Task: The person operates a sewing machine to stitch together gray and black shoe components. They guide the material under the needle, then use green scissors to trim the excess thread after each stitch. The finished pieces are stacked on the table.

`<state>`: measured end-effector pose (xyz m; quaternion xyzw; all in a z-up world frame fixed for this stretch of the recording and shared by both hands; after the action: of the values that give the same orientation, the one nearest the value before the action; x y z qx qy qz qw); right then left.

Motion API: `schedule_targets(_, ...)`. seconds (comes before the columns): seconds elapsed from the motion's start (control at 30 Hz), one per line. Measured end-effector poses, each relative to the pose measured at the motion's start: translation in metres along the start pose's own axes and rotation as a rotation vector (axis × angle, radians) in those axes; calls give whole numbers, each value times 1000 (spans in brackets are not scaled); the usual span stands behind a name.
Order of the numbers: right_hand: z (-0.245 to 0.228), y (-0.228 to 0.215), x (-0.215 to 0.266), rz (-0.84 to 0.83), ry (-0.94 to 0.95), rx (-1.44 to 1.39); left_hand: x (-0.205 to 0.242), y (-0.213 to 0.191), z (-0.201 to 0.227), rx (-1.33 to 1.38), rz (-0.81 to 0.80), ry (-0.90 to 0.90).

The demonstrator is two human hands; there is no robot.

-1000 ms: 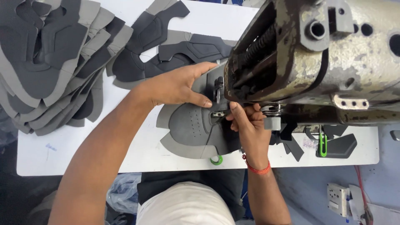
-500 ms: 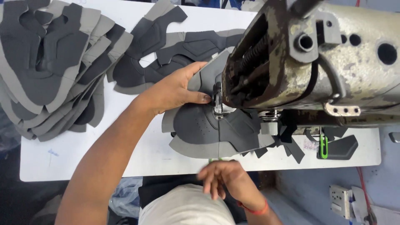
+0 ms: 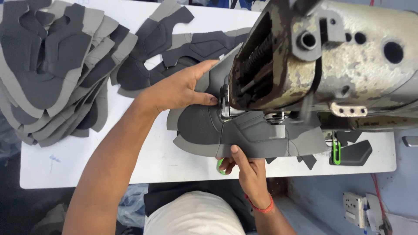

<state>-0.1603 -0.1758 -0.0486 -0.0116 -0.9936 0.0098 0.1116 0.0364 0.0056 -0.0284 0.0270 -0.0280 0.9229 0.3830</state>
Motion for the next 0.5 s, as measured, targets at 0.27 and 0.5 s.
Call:
schedule_targets(0.27, 10, 10, -3, -11, 64, -81, -1, 3, 27, -34, -25, -13)
schedule_targets(0.5, 20, -27, -6, 59, -38, 25, 10, 10, -1, 388, 167, -331)
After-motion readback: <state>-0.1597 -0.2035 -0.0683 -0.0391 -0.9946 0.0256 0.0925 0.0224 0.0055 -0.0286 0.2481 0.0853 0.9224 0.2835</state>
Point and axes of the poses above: each hand's wrist, its own x-axis away from the middle knuckle, its own y-axis out of the palm, z = x × y, the point moved 3 cm from there along -x, towards the middle knuckle, and after that the axes turned 8 degrees about x, right-handed, at the moved point
